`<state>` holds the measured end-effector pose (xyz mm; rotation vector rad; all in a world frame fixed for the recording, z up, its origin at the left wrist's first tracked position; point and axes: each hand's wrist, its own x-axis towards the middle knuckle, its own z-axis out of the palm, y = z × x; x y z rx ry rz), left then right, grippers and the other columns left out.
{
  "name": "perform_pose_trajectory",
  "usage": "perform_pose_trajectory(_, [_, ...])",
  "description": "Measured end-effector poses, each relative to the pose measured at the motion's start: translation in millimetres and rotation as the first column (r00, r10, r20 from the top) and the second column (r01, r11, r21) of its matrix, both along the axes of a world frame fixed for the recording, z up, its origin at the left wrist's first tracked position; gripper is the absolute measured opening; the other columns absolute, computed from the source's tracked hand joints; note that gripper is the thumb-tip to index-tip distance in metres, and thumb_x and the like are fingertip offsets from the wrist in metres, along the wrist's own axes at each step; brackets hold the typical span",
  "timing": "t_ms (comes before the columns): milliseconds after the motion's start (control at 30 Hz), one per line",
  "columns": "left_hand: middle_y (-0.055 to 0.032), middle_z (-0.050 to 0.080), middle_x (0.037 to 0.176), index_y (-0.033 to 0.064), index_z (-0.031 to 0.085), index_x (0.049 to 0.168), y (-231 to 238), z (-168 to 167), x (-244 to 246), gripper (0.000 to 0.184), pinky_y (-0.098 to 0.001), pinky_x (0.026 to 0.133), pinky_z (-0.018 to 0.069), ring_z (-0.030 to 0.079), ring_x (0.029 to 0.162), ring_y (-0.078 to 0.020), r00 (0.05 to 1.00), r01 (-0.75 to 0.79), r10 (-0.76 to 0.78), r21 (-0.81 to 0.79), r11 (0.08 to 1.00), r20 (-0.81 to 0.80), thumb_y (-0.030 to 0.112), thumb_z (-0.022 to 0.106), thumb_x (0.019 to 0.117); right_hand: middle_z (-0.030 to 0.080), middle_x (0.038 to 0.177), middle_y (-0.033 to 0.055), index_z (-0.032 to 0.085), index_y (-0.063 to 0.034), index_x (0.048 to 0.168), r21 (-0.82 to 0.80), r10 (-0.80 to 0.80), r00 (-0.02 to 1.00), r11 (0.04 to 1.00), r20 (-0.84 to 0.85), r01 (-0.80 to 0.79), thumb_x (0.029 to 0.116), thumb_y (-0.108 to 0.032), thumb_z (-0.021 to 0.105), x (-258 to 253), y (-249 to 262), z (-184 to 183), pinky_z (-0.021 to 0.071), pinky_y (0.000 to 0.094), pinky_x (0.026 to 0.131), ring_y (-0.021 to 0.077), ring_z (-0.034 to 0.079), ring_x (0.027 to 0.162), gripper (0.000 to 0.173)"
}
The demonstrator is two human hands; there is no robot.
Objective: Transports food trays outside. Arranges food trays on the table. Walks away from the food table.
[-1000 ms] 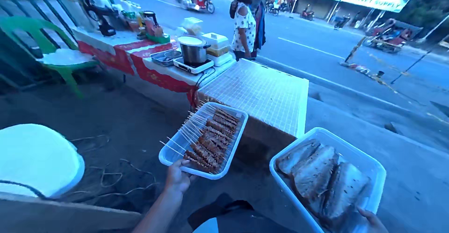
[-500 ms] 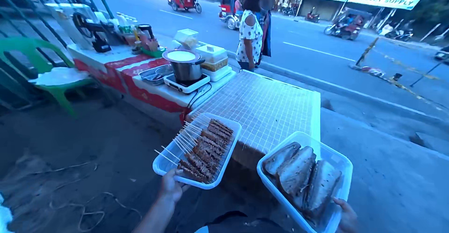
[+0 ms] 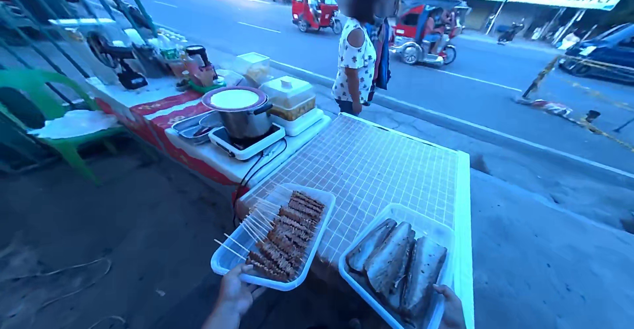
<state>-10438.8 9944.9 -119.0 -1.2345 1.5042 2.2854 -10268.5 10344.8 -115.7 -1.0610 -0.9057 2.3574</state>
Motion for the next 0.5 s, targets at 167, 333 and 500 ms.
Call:
perform_pose_trajectory(167, [-0.0171,0.065,0.094,0.0031,0.053,0.106,28,-13,-41,0.023,-0.0474,0.069,0.0560,0.066,0.079,-0.0288,0.999,-0.010,0.011,-0.027,1.000,0.032,0.023,0.042,0.1008,0.065,0.071,0.0064,0.057,-0.0035,0.100,0.067,0.041,0.976,0.996,0.212,-0.056,0.0936,-0.003,0.046,-55,31,-37,0.0578,0.0327,0.056,0.0135,0.065,0.060,0.013])
perform_pose_trajectory(333, [-0.0226,0.061,0.121,0.0050,0.047,0.135,50,-24,-72,0.040,-0.0531,0.077,0.0538,0.064,0.098,-0.0335,0.996,-0.065,0.066,-0.029,0.997,0.055,0.025,0.042,0.1011,0.064,0.074,0.0093,0.057,-0.0005,0.104,0.092,0.130,0.941,0.982,0.313,-0.166,0.0917,-0.002,0.050,-91,63,-54,0.0571,0.0353,0.056,0.0164,0.063,0.059,0.014])
perform_pose_trajectory(500, [-0.0226,0.052,0.137,0.0079,0.039,0.146,62,-41,-108,0.048,-0.0550,0.084,0.0507,0.059,0.109,-0.0345,0.991,-0.106,0.110,-0.055,0.993,0.082,0.030,0.043,0.1041,0.064,0.075,0.0102,0.057,-0.0006,0.105,0.069,0.119,0.933,0.986,0.341,-0.151,0.0923,-0.004,0.050,-121,61,-63,0.0562,0.0357,0.054,0.0171,0.063,0.059,0.015])
